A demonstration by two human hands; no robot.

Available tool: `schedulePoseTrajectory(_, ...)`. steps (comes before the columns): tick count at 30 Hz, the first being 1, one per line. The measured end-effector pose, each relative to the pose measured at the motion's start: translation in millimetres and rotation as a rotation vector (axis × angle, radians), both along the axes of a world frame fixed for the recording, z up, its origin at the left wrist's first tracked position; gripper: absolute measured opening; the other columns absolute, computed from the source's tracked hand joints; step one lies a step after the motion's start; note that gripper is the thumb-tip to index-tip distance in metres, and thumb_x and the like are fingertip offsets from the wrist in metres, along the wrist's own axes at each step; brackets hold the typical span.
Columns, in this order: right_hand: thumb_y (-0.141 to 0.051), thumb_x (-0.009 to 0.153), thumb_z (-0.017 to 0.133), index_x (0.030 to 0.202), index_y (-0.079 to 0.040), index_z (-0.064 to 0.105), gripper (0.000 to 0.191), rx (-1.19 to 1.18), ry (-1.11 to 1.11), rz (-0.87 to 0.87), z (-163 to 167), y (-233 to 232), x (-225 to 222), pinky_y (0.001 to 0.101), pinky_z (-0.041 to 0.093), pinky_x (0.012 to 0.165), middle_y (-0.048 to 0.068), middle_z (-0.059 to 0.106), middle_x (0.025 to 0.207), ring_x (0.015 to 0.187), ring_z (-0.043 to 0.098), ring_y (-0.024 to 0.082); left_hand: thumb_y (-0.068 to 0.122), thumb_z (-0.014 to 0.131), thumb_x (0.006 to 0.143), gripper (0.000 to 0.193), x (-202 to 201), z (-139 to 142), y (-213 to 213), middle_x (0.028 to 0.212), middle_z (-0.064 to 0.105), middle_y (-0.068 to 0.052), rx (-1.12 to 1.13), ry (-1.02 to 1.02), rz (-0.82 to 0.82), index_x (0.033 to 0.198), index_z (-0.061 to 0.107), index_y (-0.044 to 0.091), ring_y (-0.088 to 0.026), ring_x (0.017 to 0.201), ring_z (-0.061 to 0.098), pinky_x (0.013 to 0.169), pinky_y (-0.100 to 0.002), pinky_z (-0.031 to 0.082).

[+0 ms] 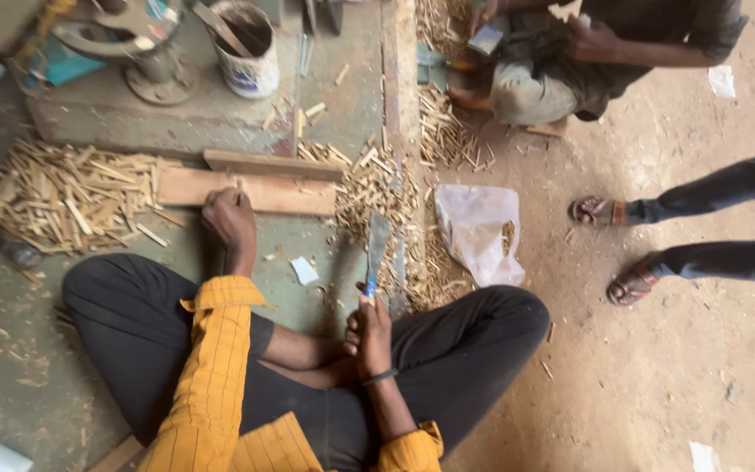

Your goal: The person sits cross-legged on the workshop floor and uses a wide hand chisel to shave thin slivers off small wood pieces, holding each piece against a wooden guide block and letting shavings accumulate around the work area.

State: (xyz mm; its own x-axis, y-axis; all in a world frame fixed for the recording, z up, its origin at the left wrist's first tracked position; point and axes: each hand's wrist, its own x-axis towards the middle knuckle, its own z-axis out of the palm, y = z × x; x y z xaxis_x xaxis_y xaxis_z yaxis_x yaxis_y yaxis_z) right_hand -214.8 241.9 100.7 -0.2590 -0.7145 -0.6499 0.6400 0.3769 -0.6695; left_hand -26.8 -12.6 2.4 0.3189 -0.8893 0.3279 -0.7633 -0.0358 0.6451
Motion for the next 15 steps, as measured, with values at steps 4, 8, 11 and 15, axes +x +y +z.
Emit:
schedulePoseTrajectory(4, -0.026, 0.103, 0.052, 0.139, -0.018, 0.051, 0.036, -0.046, -0.033, 0.031, 4, 0, -2, 0.0209, 0.027, 0.038, -0.003, 0.04, 0.066, 0.044, 0.031, 0.005, 0.006, 0.079, 0.08, 0.004, -33, 1, -1, 0.087, 0.067, -0.018, -0.034, 0.05, 0.006, 0.082, 0.075, 0.007, -0.039, 0.08, 0.065, 0.069, -0.048, 0.052)
schedulePoseTrajectory(8, -0.022, 0.103, 0.052, 0.137, -0.017, 0.051, 0.035, -0.039, 0.0, 0.039, 7, 1, -3, 0.0218, 0.028, 0.038, -0.002, 0.04, 0.066, 0.044, 0.033, 0.006, 0.004, 0.078, 0.078, 0.006, -92, 11, -3, 0.087, 0.068, -0.017, -0.093, 0.105, -0.028, 0.078, 0.073, 0.008, -0.038, 0.082, 0.066, 0.071, -0.048, 0.052)
schedulePoseTrajectory(11, -0.021, 0.102, 0.052, 0.138, -0.018, 0.052, 0.036, -0.055, -0.023, 0.028, 6, 2, -6, 0.0209, 0.027, 0.038, -0.003, 0.039, 0.065, 0.044, 0.032, 0.005, 0.006, 0.079, 0.077, 0.007, -121, 15, 2, 0.086, 0.069, -0.017, -0.07, 0.094, -0.062, 0.077, 0.073, 0.008, -0.037, 0.086, 0.066, 0.075, -0.048, 0.053)
schedulePoseTrajectory(15, -0.021, 0.101, 0.054, 0.137, -0.018, 0.052, 0.036, -0.038, -0.036, -0.012, 3, 3, -8, 0.0208, 0.026, 0.037, -0.003, 0.038, 0.065, 0.043, 0.03, 0.005, 0.008, 0.08, 0.076, 0.011, -115, 19, 11, 0.09, 0.071, -0.017, -0.072, 0.171, -0.202, 0.086, 0.075, 0.008, -0.037, 0.084, 0.065, 0.073, -0.048, 0.052)
